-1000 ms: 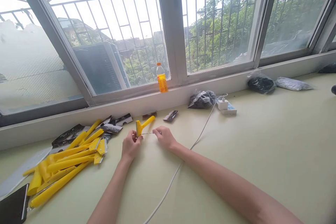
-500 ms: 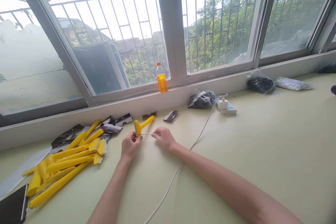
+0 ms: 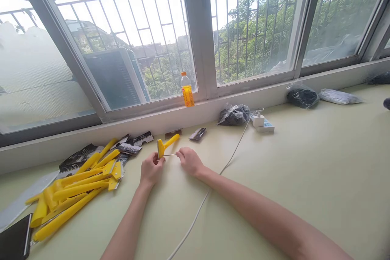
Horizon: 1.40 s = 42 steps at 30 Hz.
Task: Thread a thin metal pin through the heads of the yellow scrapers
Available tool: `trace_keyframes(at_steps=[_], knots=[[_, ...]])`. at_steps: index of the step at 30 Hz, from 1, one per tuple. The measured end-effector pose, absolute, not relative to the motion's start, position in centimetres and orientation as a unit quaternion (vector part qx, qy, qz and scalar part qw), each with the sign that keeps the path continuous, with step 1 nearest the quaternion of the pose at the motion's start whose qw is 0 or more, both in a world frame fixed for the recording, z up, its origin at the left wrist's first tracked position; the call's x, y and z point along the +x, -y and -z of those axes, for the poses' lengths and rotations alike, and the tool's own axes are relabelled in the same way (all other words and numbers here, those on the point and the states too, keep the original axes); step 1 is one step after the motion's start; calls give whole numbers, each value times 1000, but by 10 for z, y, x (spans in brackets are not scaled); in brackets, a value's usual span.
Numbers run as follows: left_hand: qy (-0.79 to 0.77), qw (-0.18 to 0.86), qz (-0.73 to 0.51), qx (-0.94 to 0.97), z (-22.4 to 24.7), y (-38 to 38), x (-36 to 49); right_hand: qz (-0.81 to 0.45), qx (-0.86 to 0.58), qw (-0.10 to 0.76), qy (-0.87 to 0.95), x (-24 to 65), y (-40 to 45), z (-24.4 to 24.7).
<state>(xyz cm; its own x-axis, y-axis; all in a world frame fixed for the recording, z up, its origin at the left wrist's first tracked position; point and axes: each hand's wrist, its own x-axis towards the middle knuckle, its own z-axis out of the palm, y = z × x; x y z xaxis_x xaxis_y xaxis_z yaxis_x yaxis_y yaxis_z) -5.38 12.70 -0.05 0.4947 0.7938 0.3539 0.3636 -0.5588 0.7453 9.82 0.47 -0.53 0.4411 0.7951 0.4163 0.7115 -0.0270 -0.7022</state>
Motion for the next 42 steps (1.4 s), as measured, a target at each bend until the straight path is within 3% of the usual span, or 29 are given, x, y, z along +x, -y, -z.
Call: trace_keyframes(at_steps=[7, 16, 22, 30, 42], knots=[[-358, 294, -351, 814, 0, -127, -54, -75, -661, 525, 531, 101, -3, 8], [-359, 290, -348, 816, -2, -125, -55, -46, -679, 501, 534, 97, -8, 10], [-365, 283, -341, 819, -2, -125, -54, -63, -658, 533, 528, 101, -5, 11], [-365, 289, -347, 814, -1, -126, -55, -45, -724, 444, 526, 93, 0, 1], [-374, 296, -350, 806, 0, -126, -54, -45, -690, 471, 548, 94, 0, 4]])
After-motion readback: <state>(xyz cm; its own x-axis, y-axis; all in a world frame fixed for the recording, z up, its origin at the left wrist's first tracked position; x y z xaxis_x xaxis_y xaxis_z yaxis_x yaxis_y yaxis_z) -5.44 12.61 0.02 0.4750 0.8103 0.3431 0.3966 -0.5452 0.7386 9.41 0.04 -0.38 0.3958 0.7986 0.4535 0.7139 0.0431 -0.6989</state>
